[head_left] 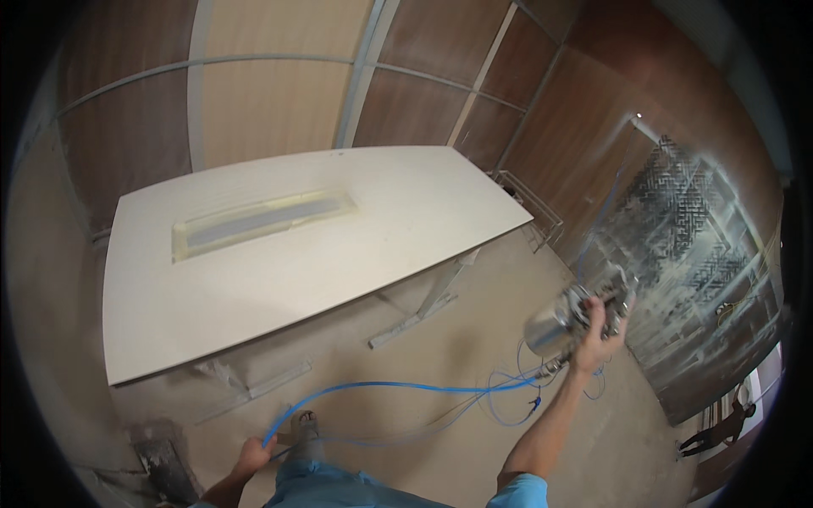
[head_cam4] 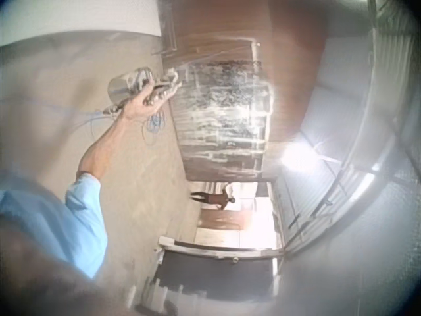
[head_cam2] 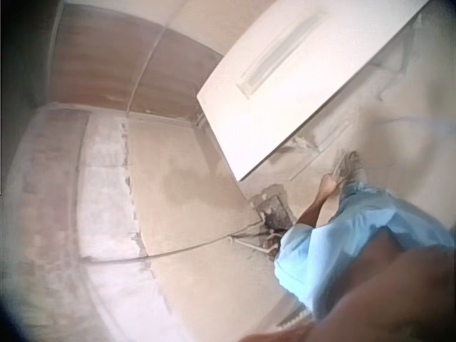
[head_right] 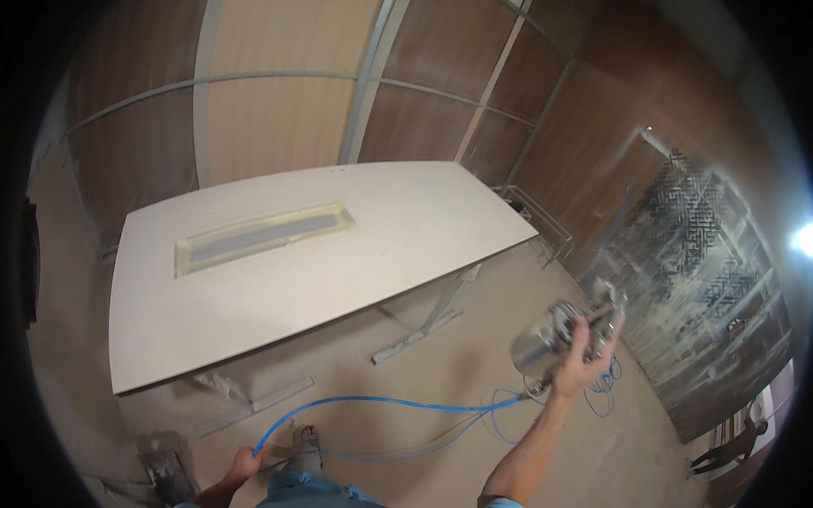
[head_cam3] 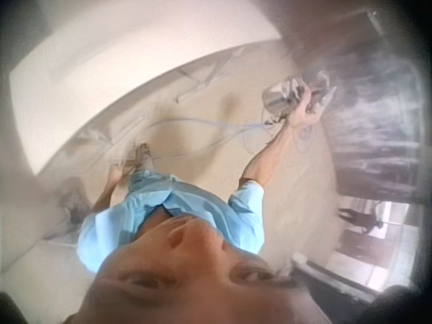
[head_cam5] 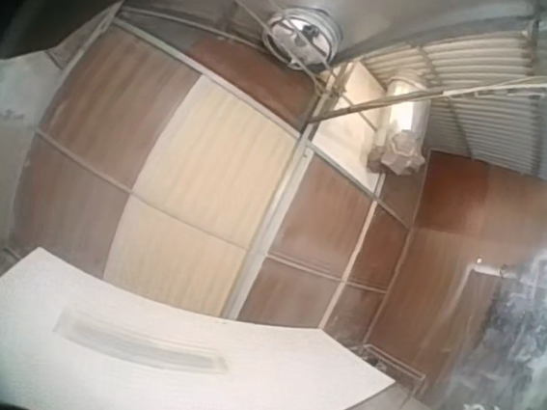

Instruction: The person uses a spray gun to apply white paint to a large flat panel. They pause to refill the spray gun from a plastic container, then resume spraying the panel surface.

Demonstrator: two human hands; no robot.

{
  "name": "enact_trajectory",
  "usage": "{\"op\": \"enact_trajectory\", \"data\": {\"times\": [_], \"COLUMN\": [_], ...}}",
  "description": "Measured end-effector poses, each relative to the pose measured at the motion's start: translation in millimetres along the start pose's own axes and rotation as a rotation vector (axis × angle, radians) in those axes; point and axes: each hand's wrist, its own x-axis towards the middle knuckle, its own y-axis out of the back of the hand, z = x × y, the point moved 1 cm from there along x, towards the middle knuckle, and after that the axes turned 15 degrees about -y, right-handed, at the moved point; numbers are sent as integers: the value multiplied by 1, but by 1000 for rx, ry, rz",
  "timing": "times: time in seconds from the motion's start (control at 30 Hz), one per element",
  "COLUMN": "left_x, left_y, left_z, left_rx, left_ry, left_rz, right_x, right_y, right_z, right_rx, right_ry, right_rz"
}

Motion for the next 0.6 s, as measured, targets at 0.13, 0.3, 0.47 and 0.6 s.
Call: {"op": "enact_trajectory", "data": {"times": [0.13, 0.3, 0.47, 0.6], "left_x": [37, 131, 250, 295], "left_y": [-8, 26, 97, 115], "left_z": [2, 45, 110, 147], "left_rx": [7, -52, -43, -42], "left_ry": [103, 87, -42, -122], "left_rz": [-73, -83, -84, -76], "right_x": [31, 79, 121, 133], "right_y": [-115, -264, -403, -429], "right_z": [-3, -19, -32, -31], "right_rx": [193, 355, 544, 620], "right_ry": [57, 132, 38, 3], "right_rz": [-76, -224, -300, -341]}}
